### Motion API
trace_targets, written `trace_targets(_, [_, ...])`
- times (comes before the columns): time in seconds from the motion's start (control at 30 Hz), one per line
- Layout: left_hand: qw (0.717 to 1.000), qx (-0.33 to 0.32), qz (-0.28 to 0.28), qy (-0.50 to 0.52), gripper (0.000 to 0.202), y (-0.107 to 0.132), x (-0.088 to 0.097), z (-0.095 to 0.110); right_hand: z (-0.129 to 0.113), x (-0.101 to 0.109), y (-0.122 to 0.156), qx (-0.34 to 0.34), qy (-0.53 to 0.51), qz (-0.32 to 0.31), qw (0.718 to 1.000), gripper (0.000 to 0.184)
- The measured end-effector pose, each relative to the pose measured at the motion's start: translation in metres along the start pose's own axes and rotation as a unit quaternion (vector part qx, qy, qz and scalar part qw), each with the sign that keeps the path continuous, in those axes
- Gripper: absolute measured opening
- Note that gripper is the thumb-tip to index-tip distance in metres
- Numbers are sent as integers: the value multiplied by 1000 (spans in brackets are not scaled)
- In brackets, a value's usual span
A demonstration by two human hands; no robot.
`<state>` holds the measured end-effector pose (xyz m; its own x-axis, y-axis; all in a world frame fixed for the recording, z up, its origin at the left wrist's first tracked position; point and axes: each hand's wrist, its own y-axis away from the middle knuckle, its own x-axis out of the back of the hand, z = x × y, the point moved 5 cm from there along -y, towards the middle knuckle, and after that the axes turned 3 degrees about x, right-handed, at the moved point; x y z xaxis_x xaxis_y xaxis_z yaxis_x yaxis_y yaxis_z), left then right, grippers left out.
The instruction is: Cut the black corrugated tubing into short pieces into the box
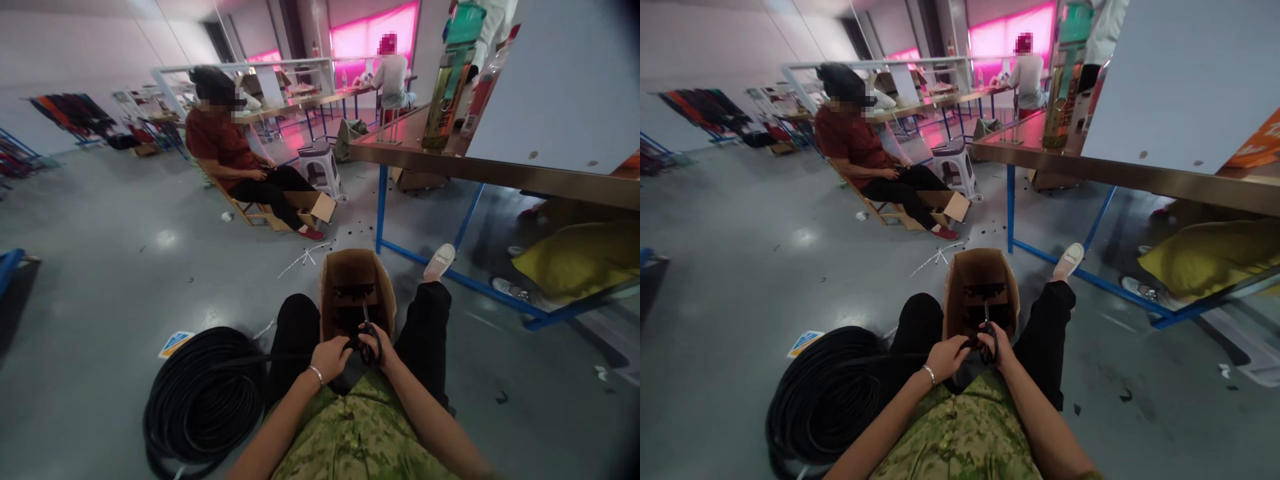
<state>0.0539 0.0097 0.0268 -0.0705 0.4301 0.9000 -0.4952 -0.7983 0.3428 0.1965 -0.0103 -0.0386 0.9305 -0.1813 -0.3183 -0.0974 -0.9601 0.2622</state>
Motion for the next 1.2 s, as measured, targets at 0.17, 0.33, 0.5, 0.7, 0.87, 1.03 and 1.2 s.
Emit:
trace_targets(0.17, [999, 38, 8, -17, 30, -8, -1, 11, -3, 1, 1, 11, 7, -20, 1000, 44])
trace_targets(0.33, [999, 31, -1, -24, 29, -11, -7, 19, 0, 1, 5, 22, 25, -61, 998, 42])
trace_targets(0.5, [996, 55, 40, 57, 31, -18, -6, 4, -2, 4, 5, 35, 50, -65, 996, 51])
trace_targets(0.7, [938, 61, 153, 304, 32, -33, -4, -33, -11, 14, 11, 41, 168, -35, 984, 56])
trace_targets(0.87, [907, 42, 162, 386, 33, -32, -13, -41, -14, 10, 16, 106, 309, -80, 942, 48])
trace_targets(1.03, [901, 21, 153, 405, 33, -30, -14, -39, -15, 5, 18, 130, 368, -105, 915, 47])
trace_targets(1.2, [899, 21, 146, 411, 31, -30, -9, -39, -16, 2, 17, 118, 371, -109, 915, 49])
